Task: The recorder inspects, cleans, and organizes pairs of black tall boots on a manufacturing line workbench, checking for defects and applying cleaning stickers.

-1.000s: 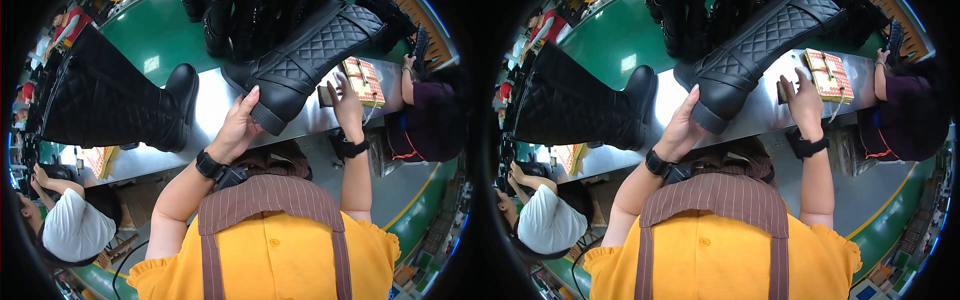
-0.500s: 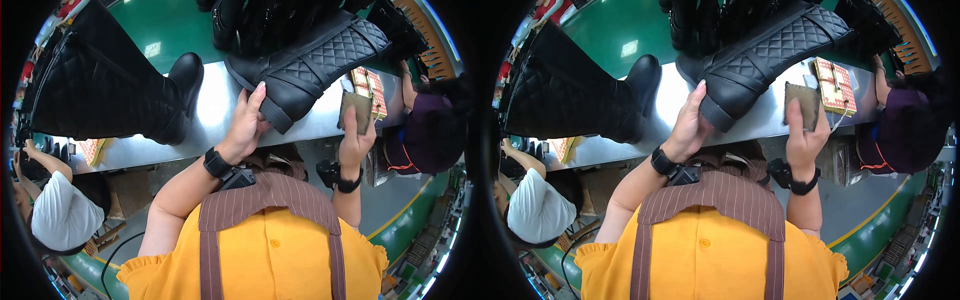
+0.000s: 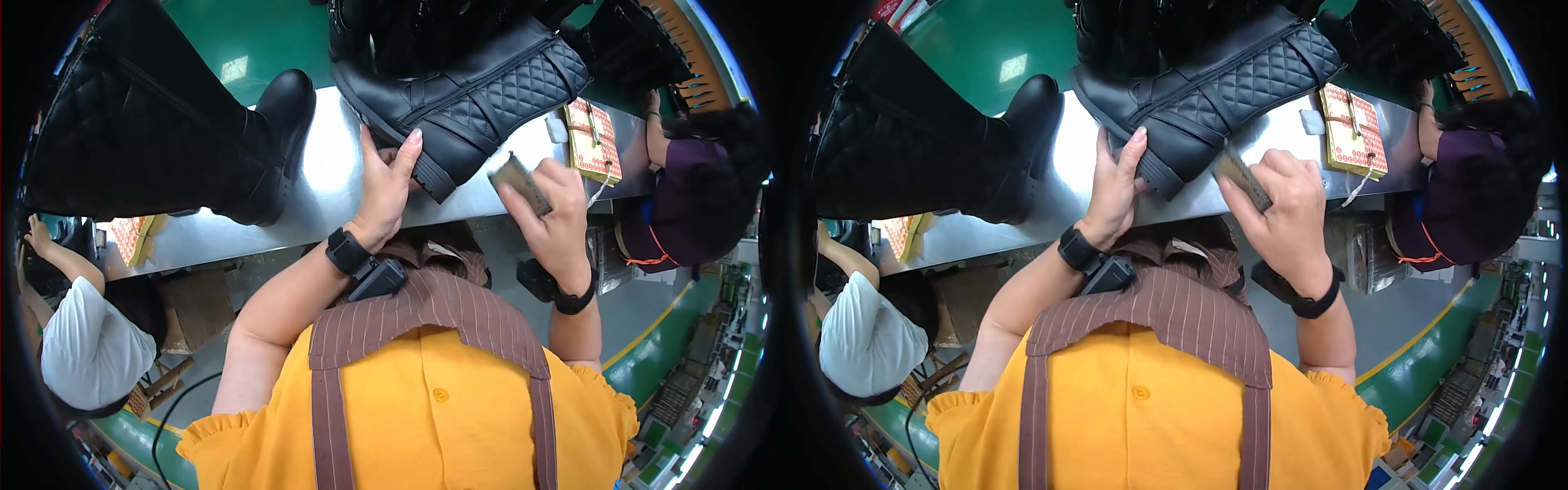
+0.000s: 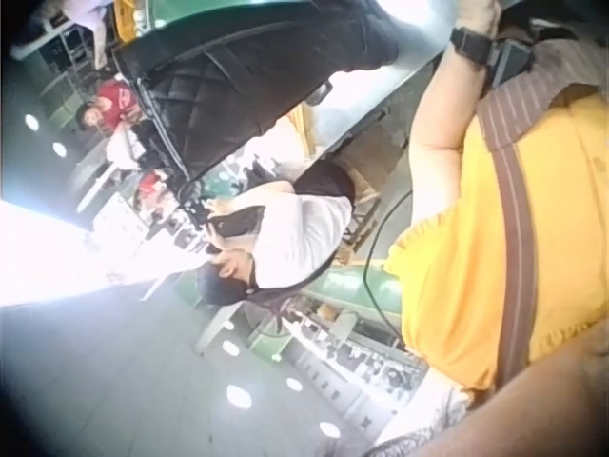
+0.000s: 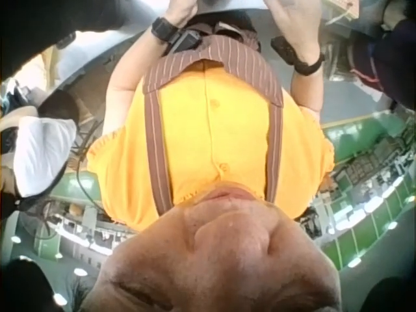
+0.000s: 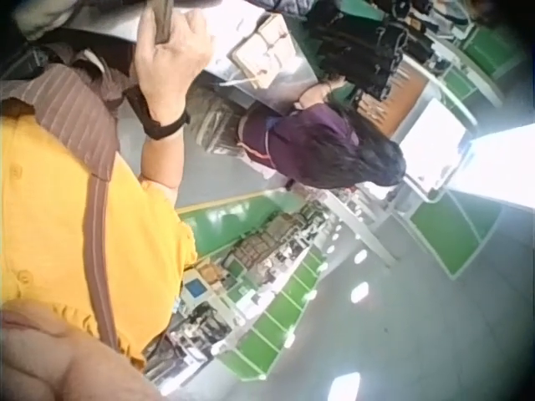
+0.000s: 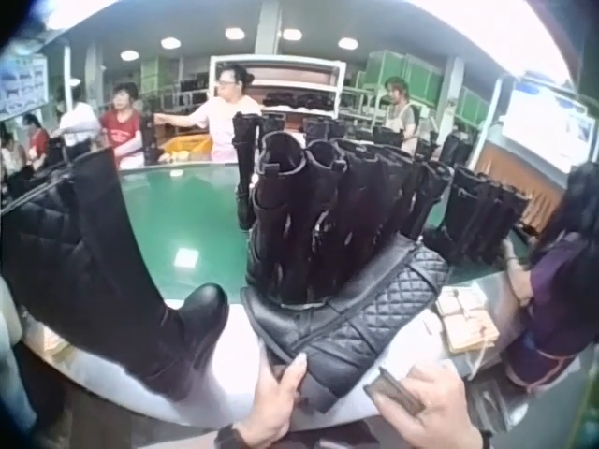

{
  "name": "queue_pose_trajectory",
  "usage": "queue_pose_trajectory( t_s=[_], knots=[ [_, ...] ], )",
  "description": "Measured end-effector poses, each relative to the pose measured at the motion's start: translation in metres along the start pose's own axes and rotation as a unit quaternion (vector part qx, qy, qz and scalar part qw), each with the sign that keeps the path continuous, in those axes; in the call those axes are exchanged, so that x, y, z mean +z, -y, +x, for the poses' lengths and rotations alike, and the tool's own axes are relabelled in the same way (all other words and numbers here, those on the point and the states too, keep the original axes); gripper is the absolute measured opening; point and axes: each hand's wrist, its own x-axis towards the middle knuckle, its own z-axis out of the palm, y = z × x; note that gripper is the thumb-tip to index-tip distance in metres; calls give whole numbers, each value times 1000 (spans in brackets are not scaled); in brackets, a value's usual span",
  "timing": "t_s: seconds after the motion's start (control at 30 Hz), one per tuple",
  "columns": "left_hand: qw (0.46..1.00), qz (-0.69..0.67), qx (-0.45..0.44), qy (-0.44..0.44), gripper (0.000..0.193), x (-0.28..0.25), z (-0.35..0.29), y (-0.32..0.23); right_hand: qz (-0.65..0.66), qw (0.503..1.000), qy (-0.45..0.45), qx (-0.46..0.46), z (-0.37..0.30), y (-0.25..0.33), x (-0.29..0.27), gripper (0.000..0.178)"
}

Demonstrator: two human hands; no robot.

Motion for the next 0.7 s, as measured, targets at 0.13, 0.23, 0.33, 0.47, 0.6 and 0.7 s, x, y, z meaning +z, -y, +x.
queue_pose_trajectory(
  t_s=[0.13,0.23,0.33,0.47,0.6,0.7],
  knots=[
    [998,47,-11,-36,101,-2,2,10,55,995,-81,-23,24,5,42,17],
    [996,82,-8,-40,100,-2,2,14,61,995,-68,-31,18,0,60,17],
    [995,87,38,-27,100,-3,3,16,49,998,45,-5,-16,-20,44,21],
    [998,55,-9,-38,100,-4,6,18,63,983,67,160,-42,-54,36,33],
    [997,-22,-20,-65,93,-9,7,15,173,943,5,286,-30,-85,51,41],
    [995,-86,-51,19,62,-15,9,5,-21,964,79,253,-17,-101,55,55]
  ],
)
